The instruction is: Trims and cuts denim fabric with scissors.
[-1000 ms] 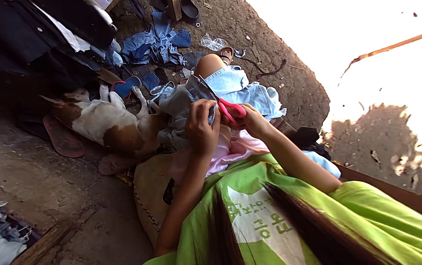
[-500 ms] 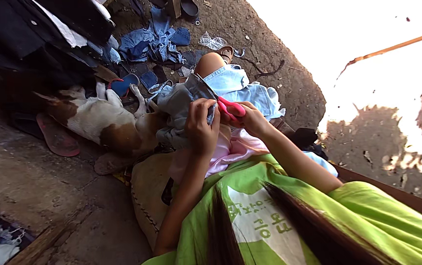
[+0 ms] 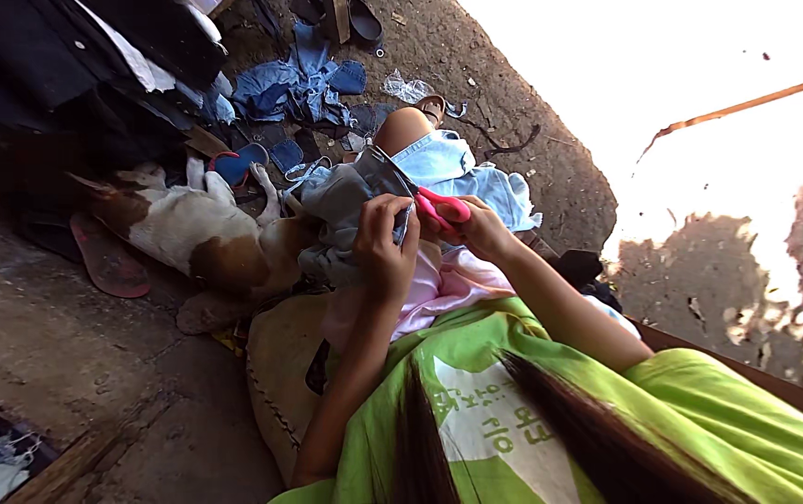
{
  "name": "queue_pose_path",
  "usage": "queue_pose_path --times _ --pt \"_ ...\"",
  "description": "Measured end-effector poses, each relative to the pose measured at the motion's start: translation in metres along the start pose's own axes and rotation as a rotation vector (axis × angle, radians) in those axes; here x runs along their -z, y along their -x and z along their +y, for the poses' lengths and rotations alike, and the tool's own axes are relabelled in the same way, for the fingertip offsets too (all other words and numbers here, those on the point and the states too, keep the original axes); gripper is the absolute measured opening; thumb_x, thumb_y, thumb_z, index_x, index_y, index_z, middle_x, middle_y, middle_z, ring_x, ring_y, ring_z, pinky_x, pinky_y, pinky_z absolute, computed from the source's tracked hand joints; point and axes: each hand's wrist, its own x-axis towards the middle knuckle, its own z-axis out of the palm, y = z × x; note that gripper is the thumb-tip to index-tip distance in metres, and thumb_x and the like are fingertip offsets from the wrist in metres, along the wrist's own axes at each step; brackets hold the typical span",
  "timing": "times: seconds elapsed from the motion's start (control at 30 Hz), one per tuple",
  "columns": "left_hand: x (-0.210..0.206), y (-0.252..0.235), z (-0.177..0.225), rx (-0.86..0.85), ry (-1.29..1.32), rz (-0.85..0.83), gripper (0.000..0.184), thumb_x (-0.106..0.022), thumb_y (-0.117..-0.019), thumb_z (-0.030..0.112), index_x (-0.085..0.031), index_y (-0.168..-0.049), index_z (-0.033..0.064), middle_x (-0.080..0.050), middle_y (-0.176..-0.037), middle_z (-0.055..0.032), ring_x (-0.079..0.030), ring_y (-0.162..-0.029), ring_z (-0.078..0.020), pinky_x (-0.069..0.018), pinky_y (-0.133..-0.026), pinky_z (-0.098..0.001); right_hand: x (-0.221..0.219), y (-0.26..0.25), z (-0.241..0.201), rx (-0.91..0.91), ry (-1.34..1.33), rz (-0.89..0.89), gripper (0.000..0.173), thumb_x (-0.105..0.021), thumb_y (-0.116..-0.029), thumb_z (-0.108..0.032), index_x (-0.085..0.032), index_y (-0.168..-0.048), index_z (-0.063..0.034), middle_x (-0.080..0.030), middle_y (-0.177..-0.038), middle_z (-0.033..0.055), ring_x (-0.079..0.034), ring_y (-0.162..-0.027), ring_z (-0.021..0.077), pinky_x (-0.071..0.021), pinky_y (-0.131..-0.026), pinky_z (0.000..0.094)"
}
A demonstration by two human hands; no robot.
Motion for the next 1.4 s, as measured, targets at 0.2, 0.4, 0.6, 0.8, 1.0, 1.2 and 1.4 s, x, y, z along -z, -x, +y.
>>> queue_pose_path --times 0.2,0.4,0.6,0.8,1.0,1.2,1.4 --pt "0.000 0.000 0.000 -0.021 0.007 -0.016 0.010 -0.065 -0.0942 0.004 -0.070 -0.096 -0.0049 -0.067 -0.099 -0.0161 -0.066 -0.096 -0.0156 -0.0529 -0.085 -0.0212 -0.002 -0.009 -0.021 -0.150 0.103 -0.018 0.036 -0.037 -0.1005 -0.024 -0.059 -0.073 -0.0220 -0.059 -0.060 -0.0134 -0.050 -0.050 -0.0067 -0.0376 -0.045 0.0128" --pt "0.013 -0.002 -0.002 0.156 0.114 -0.108 0.013 -0.066 -0.0925 0.009 -0.072 -0.095 -0.0024 -0.064 -0.090 -0.0077 -0.062 -0.082 -0.0052 -0.0508 -0.074 -0.0151 0.011 -0.006 0.002 -0.024 -0.081 -0.069 0.034 -0.059 -0.0976 -0.043 -0.064 -0.070 -0.0229 -0.056 -0.060 -0.0136 -0.043 -0.047 -0.0072 -0.0341 -0.044 0.0111" --pt "0.029 -0.045 -0.029 0.567 0.385 -0.346 0.036 -0.049 -0.1049 0.015 -0.052 -0.136 -0.0040 -0.058 -0.135 -0.0112 -0.060 -0.093 -0.0007 -0.0508 -0.079 -0.0183 0.015 -0.010 0.021 0.025 -0.180 -0.067 0.038 -0.058 -0.0972 -0.053 -0.065 -0.074 -0.0227 -0.057 -0.061 -0.0119 -0.045 -0.046 -0.0063 -0.0375 -0.043 0.0109" --pt "0.019 -0.063 -0.040 0.553 0.335 -0.427 0.024 -0.060 -0.1022 0.014 -0.065 -0.119 -0.0019 -0.057 -0.121 -0.0096 -0.058 -0.101 -0.0039 -0.0487 -0.081 -0.0166 0.012 -0.010 0.013 0.032 -0.152 -0.118 0.043 -0.058 -0.0971 -0.057 -0.065 -0.076 -0.0195 -0.056 -0.059 -0.0092 -0.047 -0.045 -0.0041 -0.0393 -0.043 0.0126" --pt "0.016 -0.064 -0.044 0.473 0.452 -0.418 0.010 -0.062 -0.0979 0.005 -0.068 -0.095 -0.0015 -0.059 -0.093 0.0023 -0.056 -0.085 0.0042 -0.0481 -0.079 -0.0118 0.005 -0.013 -0.001 0.072 0.007 -0.133 0.038 -0.054 -0.0984 -0.049 -0.066 -0.080 -0.0174 -0.057 -0.061 -0.0095 -0.048 -0.049 -0.0040 -0.0390 -0.045 0.0130" --pt "0.023 -0.065 -0.040 0.567 0.585 -0.423 0.013 -0.056 -0.0986 0.002 -0.066 -0.091 0.0052 -0.061 -0.088 0.0094 -0.057 -0.081 0.0072 -0.0495 -0.076 -0.0117 0.006 -0.019 0.005 0.105 -0.006 -0.171 0.030 -0.060 -0.0968 -0.041 -0.064 -0.079 -0.0161 -0.054 -0.059 -0.0098 -0.047 -0.048 -0.0041 -0.0393 -0.045 0.0136" --pt "0.024 -0.065 -0.045 0.568 0.614 -0.452 0.011 -0.055 -0.0975 0.002 -0.064 -0.091 0.0053 -0.060 -0.088 0.0089 -0.057 -0.080 0.0070 -0.0497 -0.075 -0.0118 0.008 -0.018 0.019 0.161 -0.049 -0.217 0.024 -0.060 -0.0997 -0.032 -0.065 -0.081 -0.0168 -0.057 -0.062 -0.0125 -0.051 -0.053 -0.0058 -0.0432 -0.050 0.0131"
